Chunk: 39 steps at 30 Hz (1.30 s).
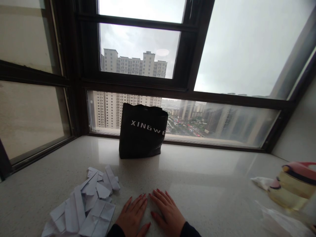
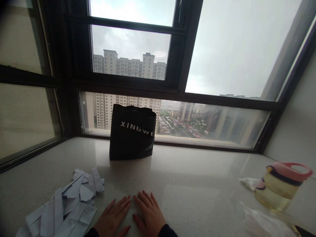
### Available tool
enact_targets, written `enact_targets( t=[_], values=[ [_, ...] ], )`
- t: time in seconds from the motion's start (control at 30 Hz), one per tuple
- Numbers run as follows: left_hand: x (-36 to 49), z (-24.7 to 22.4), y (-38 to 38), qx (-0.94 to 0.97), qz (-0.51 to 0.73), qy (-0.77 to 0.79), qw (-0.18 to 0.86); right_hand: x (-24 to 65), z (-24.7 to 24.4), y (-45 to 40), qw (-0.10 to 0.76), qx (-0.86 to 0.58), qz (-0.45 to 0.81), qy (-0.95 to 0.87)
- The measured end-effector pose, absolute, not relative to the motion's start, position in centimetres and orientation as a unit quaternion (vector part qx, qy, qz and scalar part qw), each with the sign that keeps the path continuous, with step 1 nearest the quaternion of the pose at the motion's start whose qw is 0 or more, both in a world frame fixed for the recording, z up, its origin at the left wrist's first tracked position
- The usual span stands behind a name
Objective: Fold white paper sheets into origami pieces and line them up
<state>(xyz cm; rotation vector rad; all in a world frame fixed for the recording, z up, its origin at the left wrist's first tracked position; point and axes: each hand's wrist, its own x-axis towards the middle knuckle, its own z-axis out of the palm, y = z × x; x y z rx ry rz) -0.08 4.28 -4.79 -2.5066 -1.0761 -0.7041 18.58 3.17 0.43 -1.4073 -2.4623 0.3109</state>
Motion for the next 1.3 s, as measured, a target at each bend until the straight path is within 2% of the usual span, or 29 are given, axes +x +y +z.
enact_targets(
  t=[0.23,0.8,1.3],
  values=[
    [-0.3,-5.4,4.8,-0.887,-0.252,-0.347,0.17,18.5,0.3,3.2,0.155,-0.488,0.106,-0.853],
    [0.0,-4.5,4.0,-0.881,-0.244,-0.382,0.138,18.6,0.1,3.0,0.17,-0.486,0.088,-0.853],
    [0.0,-4.2,3.9,-0.879,-0.238,-0.389,0.138,18.5,0.3,3.1,0.154,-0.492,0.099,-0.851]
  ],
)
